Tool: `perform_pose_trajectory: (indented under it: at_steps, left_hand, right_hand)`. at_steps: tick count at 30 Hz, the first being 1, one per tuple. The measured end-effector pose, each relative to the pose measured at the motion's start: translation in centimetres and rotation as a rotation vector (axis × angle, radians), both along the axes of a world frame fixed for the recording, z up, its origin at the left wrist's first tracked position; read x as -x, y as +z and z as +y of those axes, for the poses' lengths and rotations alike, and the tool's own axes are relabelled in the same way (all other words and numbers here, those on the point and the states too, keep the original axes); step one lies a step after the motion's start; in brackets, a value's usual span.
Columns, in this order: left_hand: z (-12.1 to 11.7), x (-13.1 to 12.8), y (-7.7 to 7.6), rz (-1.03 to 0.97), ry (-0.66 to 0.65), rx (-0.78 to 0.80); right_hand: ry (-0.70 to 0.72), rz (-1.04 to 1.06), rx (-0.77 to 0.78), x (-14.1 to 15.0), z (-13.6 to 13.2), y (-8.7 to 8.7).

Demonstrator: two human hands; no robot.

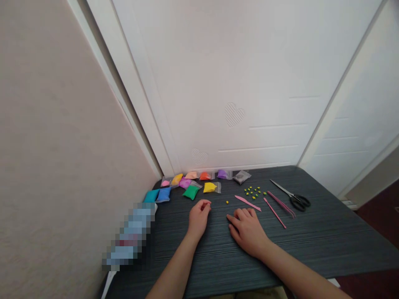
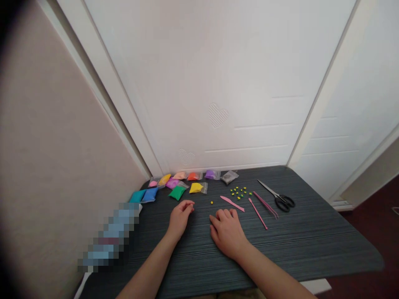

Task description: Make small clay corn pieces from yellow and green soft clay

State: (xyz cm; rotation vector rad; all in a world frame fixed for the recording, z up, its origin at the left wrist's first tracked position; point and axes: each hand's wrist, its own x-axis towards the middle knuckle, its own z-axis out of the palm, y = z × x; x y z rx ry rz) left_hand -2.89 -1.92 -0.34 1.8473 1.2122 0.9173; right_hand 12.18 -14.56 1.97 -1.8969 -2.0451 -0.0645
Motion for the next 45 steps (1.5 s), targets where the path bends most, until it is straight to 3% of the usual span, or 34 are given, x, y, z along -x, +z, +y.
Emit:
perform_pose_trajectory:
  at_steps: [6, 15, 23, 30, 38, 45]
  left_hand:
    - [1.7, -1.5, -0.1, 0.175, -0.043, -0.03]
    - [3.4, -1.1, -0.1, 0.093, -0.187, 0.019]
    - [3.5, -1.1, -0.3, 0.124, -0.204, 0.014]
    - [3.5, -1.0, -0.2, 0.14, -0.208, -0.01]
    - [3.5, -1.1, -0.3, 0.122, -0.219, -0.026]
    - [3.5, -1.0, -0.2, 0.125, -0.212, -0.028]
  right_hand:
    - [0.021, -0.006, 0.065, -0.4, 1.9, -0.1]
    - [0.087, 0.013, 0.199, -0.6, 0.2, -0.5]
    - [0.059, -0.07, 0.189, -0.8, 2.7, -0.9]
    - [0.094, -0.1, 0.216, -0.8, 0.2, -0.9]
    - [0.065, -0.108, 0.169, -0.6, 2.4, -0.7]
    - [0.1, -0.132, 0.147, -0.5, -0.4, -0.7]
